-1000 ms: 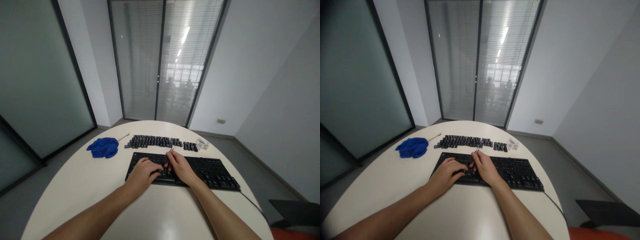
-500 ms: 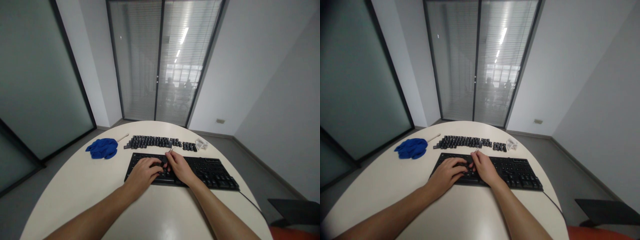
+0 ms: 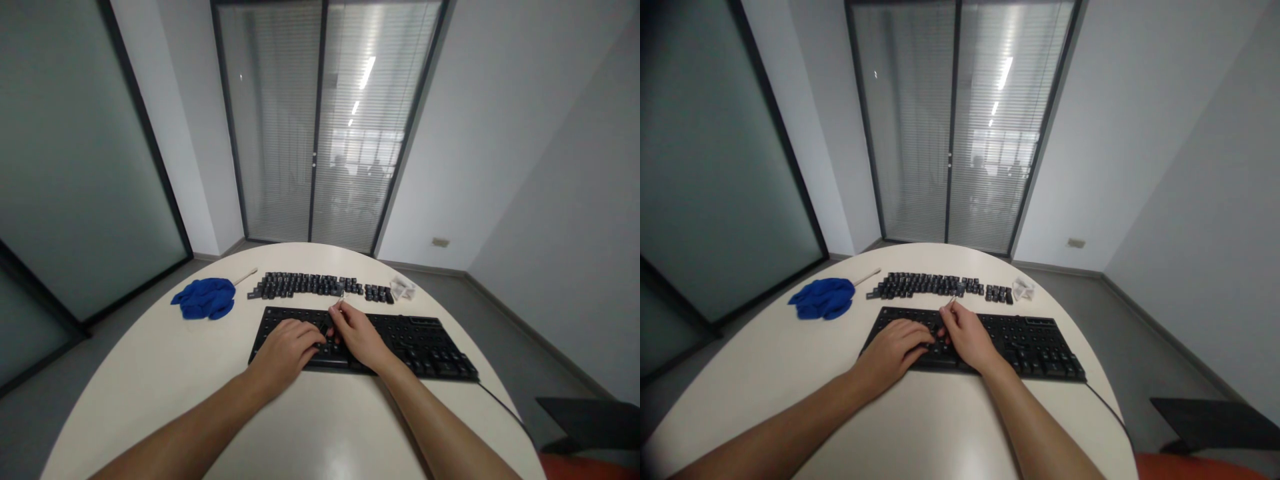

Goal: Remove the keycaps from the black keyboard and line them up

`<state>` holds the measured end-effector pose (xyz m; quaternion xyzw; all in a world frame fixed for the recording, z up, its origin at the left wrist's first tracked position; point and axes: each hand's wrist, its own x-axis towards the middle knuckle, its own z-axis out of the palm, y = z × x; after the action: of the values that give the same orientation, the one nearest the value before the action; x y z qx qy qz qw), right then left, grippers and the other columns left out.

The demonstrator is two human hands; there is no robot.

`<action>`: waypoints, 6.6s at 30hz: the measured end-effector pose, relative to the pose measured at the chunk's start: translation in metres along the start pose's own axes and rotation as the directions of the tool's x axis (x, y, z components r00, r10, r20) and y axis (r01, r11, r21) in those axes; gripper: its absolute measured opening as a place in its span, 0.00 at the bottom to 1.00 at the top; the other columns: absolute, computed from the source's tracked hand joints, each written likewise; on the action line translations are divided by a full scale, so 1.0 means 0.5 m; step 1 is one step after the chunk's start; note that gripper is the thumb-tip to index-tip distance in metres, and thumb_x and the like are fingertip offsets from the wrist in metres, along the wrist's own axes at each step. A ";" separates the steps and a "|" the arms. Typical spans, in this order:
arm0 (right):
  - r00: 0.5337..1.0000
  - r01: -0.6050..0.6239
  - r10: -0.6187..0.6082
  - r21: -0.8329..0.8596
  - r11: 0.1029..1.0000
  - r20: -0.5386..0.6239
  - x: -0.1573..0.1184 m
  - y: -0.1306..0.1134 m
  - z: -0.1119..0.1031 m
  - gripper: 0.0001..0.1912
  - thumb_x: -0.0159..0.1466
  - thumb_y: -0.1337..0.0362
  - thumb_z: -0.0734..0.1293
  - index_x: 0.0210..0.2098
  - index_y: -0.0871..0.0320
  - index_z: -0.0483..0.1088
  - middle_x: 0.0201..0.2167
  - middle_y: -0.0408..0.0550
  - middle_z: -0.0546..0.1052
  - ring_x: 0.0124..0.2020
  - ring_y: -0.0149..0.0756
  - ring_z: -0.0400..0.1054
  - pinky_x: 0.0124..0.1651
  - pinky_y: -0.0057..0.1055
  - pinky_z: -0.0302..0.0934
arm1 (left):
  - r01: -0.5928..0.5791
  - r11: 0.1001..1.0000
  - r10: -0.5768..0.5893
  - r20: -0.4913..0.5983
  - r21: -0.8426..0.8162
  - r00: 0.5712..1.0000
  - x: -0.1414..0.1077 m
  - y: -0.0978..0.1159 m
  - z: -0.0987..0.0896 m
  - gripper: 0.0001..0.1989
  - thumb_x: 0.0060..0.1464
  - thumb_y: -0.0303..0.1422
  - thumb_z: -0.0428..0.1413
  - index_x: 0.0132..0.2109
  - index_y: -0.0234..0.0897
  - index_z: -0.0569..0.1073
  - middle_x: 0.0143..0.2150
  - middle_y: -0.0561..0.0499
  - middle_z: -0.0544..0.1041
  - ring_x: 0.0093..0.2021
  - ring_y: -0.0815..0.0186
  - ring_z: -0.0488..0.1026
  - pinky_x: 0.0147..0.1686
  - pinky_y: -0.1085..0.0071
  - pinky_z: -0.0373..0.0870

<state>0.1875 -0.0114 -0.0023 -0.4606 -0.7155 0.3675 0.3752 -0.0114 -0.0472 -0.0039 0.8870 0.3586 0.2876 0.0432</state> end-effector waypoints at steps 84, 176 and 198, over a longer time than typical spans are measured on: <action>0.993 0.013 -0.021 -0.067 0.998 -0.119 0.000 0.001 0.000 0.17 0.70 0.50 0.56 0.34 0.55 0.64 0.22 0.39 0.72 0.22 0.32 0.68 0.28 0.26 0.57 | 0.358 0.841 -0.413 0.056 0.405 0.909 0.140 -0.174 -0.005 0.09 0.54 0.29 0.57 0.43 0.40 0.77 0.45 0.47 0.77 0.51 0.55 0.70 0.50 0.63 0.67; 0.978 0.203 -0.182 -0.288 0.936 0.098 -0.033 -0.070 -0.025 0.14 0.68 0.55 0.62 0.32 0.56 0.71 0.26 0.44 0.76 0.27 0.34 0.68 0.33 0.27 0.58 | 0.239 0.932 -0.242 -0.021 0.273 0.970 -0.006 0.007 0.049 0.22 0.61 0.35 0.47 0.61 0.34 0.65 0.63 0.40 0.68 0.65 0.52 0.62 0.62 0.50 0.60; 0.999 0.049 -0.050 0.064 0.997 0.016 -0.011 -0.016 -0.017 0.18 0.66 0.48 0.61 0.33 0.57 0.65 0.26 0.43 0.74 0.23 0.32 0.69 0.29 0.28 0.62 | 0.173 0.966 -0.174 -0.014 0.192 0.985 0.002 0.026 0.022 0.14 0.63 0.34 0.50 0.53 0.37 0.72 0.58 0.44 0.73 0.60 0.54 0.66 0.59 0.53 0.65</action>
<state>0.1936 -0.0173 0.0073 -0.4274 -0.7179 0.3848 0.3923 0.0032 -0.0547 -0.0086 0.8526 0.4610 0.2454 -0.0173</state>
